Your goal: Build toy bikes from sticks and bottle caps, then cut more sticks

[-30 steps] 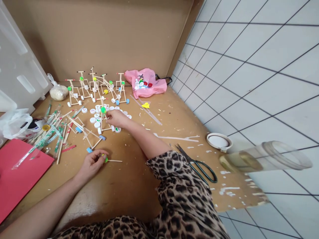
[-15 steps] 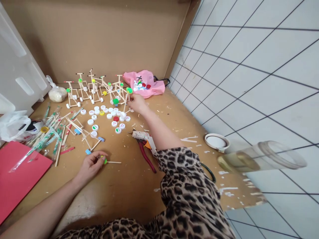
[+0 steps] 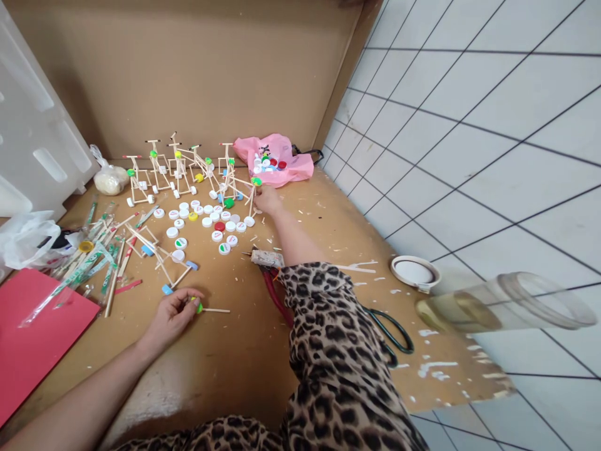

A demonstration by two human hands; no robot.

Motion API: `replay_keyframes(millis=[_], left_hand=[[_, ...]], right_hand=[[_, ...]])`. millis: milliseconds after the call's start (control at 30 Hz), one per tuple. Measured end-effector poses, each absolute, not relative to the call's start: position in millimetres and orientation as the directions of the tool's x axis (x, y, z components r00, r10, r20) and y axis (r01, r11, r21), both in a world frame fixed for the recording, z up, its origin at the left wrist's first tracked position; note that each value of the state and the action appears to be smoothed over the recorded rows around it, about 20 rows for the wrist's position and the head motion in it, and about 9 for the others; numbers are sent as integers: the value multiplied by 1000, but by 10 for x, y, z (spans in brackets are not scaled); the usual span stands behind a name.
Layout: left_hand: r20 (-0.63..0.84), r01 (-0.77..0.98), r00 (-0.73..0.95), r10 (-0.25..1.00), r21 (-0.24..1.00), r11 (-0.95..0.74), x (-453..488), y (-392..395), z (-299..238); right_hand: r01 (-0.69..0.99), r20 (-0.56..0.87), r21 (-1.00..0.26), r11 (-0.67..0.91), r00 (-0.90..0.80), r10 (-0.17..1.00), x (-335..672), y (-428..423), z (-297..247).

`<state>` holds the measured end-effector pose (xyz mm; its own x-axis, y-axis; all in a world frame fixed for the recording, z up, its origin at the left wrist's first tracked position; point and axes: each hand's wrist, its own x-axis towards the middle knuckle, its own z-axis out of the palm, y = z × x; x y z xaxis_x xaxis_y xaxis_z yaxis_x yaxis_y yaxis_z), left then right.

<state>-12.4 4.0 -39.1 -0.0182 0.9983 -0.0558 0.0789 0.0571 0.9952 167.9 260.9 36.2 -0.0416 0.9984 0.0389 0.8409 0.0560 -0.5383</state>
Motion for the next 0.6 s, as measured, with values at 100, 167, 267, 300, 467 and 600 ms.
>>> replay_keyframes(millis=[100,167,267,300,467,600], left_hand=[[-53,82,-22,998,995,55,-124,41,-386],[-50,77,-28,998,996,52,-120,40,-385],[-46,71,-32,998,996,48,-110,41,-387],[-45,72,-32,998,996,47,-105,42,-387],[-47,96,-31,998,994,49,-97,47,-369],[-45,105,-34,998,993,48,-108,49,-352]], right_hand=[[887,-9,-458,57,-68,998,1617,2577,413],[923,-26,-381,53,-68,997,1620,2501,483],[974,-70,-220,44,-61,996,1658,2298,596],[985,-92,-165,52,-68,993,1663,2211,626],[957,-239,-36,289,-289,927,1476,1833,671],[906,-291,-36,421,-412,863,1171,1819,607]])
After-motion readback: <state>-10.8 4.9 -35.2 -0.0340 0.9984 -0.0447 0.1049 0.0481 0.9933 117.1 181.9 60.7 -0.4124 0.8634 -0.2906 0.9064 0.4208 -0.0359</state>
